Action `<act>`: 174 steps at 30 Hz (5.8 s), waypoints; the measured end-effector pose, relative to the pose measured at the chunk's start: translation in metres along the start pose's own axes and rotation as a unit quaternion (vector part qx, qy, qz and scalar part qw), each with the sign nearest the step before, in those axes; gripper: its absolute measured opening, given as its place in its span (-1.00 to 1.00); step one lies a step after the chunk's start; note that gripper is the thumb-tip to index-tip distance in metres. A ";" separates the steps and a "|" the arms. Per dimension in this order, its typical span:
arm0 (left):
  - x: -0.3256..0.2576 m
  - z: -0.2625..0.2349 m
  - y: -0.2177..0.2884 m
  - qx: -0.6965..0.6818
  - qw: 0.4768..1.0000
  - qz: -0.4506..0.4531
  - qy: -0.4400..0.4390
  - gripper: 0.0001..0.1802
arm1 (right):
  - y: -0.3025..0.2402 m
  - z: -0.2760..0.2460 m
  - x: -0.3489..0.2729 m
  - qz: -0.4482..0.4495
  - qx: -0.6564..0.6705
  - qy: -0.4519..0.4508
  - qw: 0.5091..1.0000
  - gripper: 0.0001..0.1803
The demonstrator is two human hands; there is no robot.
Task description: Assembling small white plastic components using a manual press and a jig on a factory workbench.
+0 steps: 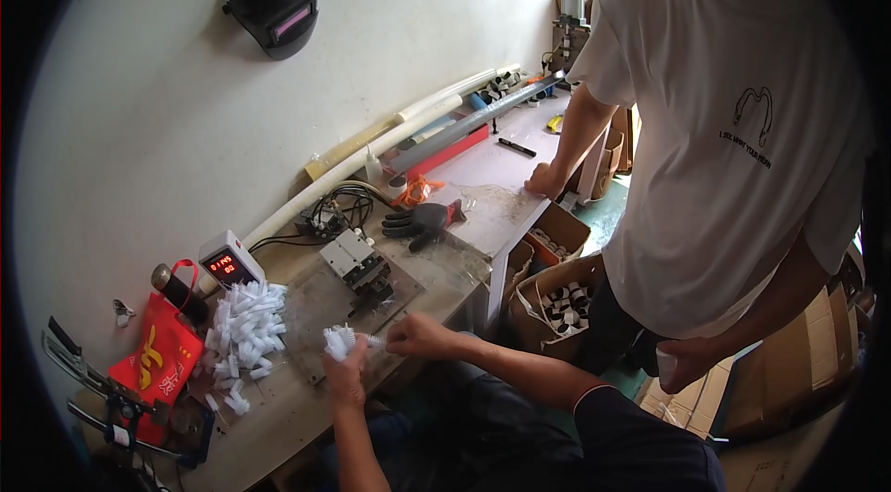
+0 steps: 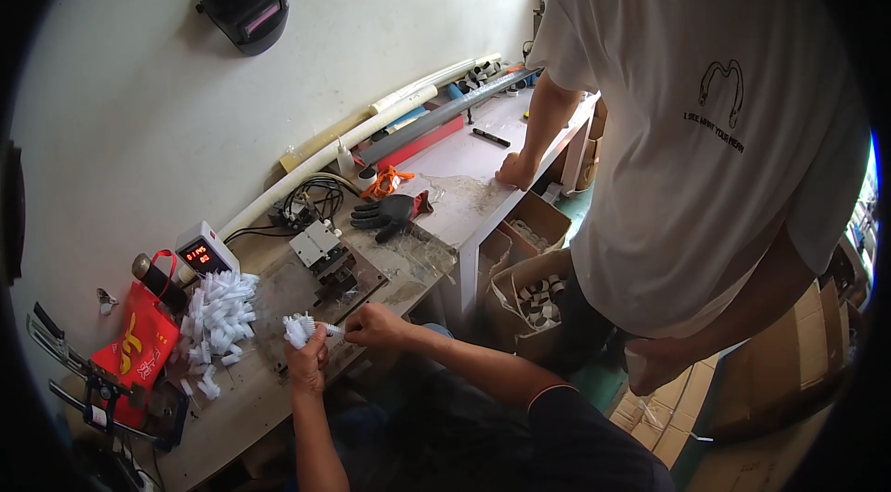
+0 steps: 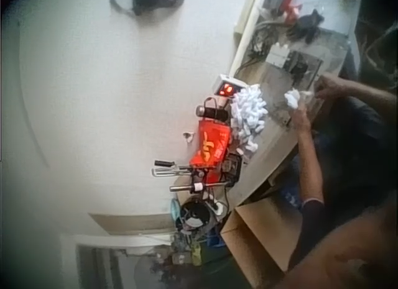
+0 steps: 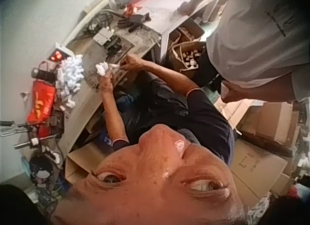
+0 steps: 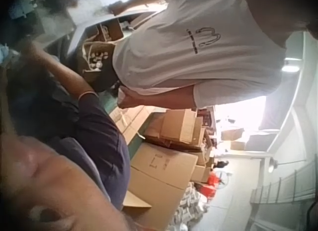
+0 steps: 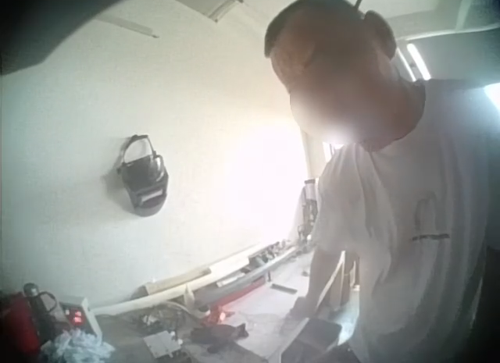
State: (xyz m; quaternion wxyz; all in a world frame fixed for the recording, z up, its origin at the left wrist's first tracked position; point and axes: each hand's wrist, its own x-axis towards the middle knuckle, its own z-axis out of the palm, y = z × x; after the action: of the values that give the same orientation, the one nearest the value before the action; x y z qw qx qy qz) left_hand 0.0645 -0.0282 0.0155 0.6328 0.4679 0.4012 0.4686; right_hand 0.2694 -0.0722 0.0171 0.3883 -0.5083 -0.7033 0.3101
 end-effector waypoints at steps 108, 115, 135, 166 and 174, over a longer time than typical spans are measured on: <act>0.036 -0.017 -0.009 0.286 0.947 0.148 -0.001 -0.91 | 0.026 0.012 0.049 0.046 0.351 0.197 0.914 -0.68; 0.035 -0.017 -0.008 0.337 0.932 0.126 -0.046 -0.86 | 0.028 0.009 0.057 0.090 0.332 0.189 0.920 -0.76; 0.017 -0.174 0.020 0.600 0.718 0.281 0.215 -0.63 | 0.024 0.051 0.049 0.067 0.138 0.258 0.954 -0.86; 0.041 -0.087 -0.006 0.209 0.905 0.286 0.236 -0.80 | -0.001 0.060 0.051 0.113 0.248 0.129 0.954 -0.76; 0.007 -0.037 0.002 0.445 0.715 0.539 -0.027 -0.64 | -0.013 0.047 0.058 0.212 0.461 -0.018 0.861 -0.73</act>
State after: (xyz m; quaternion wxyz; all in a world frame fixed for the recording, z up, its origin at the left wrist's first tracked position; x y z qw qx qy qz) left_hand 0.0310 -0.0131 0.0082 0.0023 0.8446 0.2262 0.4852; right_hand 0.2126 -0.0227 0.0175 0.4905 -0.4023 -0.3622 0.6829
